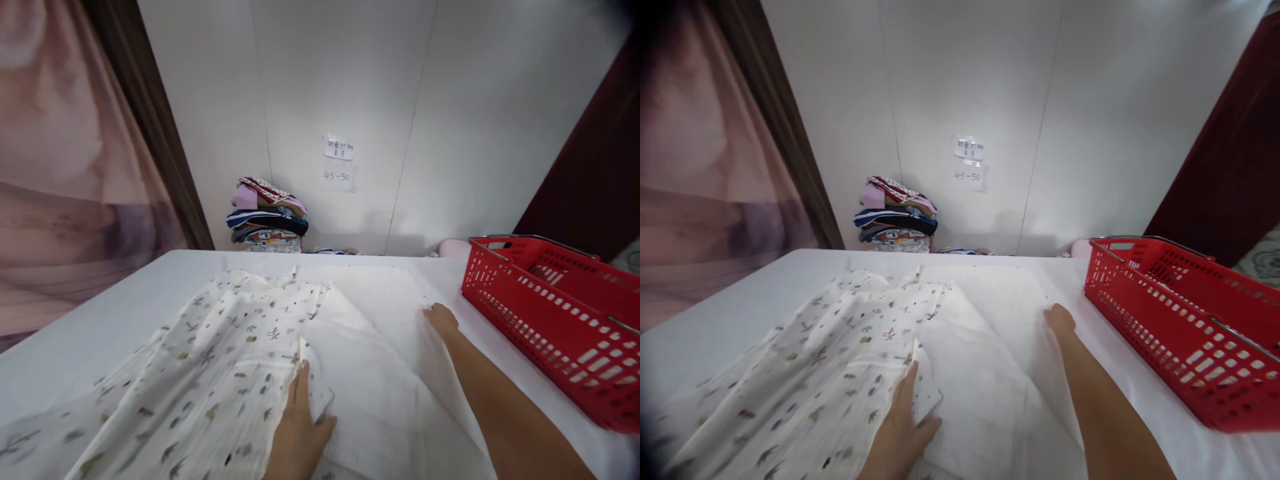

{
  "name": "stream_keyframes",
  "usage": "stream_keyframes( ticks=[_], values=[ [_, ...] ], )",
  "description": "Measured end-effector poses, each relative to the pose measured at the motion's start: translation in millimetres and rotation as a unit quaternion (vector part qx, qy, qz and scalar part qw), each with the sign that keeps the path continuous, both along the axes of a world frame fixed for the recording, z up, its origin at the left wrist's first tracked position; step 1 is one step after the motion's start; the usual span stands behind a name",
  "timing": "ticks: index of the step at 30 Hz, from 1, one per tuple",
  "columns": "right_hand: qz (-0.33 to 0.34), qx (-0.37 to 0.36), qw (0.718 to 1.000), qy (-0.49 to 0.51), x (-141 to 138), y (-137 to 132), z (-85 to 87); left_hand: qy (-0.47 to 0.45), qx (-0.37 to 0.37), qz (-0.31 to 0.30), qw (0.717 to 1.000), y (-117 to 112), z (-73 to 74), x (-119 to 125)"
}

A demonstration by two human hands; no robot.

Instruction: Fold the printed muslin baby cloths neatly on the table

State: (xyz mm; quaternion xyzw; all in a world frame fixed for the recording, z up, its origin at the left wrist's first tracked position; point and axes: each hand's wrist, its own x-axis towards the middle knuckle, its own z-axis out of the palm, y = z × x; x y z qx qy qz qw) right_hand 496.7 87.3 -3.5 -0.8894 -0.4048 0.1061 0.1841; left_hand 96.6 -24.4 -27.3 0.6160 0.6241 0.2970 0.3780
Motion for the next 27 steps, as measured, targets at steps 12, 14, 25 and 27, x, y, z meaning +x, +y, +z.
stream_keyframes(
  ticks=[12,14,25,27],
  values=[
    [0.454,0.107,0.869,0.166,-130.2,-145.8,44.1,-0.304,-0.099,0.159,0.934,5.5,20.0,-40.4],
    [0.521,0.028,0.826,0.212,-154.9,-184.8,37.3,-0.418,-0.139,0.208,0.873,-6.5,22.9,-51.6],
    [0.527,0.026,0.833,0.168,-254.3,-166.9,25.5,-0.447,-0.135,0.163,0.869,-50.8,20.3,-53.2],
    [0.482,0.064,0.868,0.100,-263.6,-150.9,18.2,-0.420,-0.116,0.146,0.888,-54.4,21.9,-52.5]
  ],
)
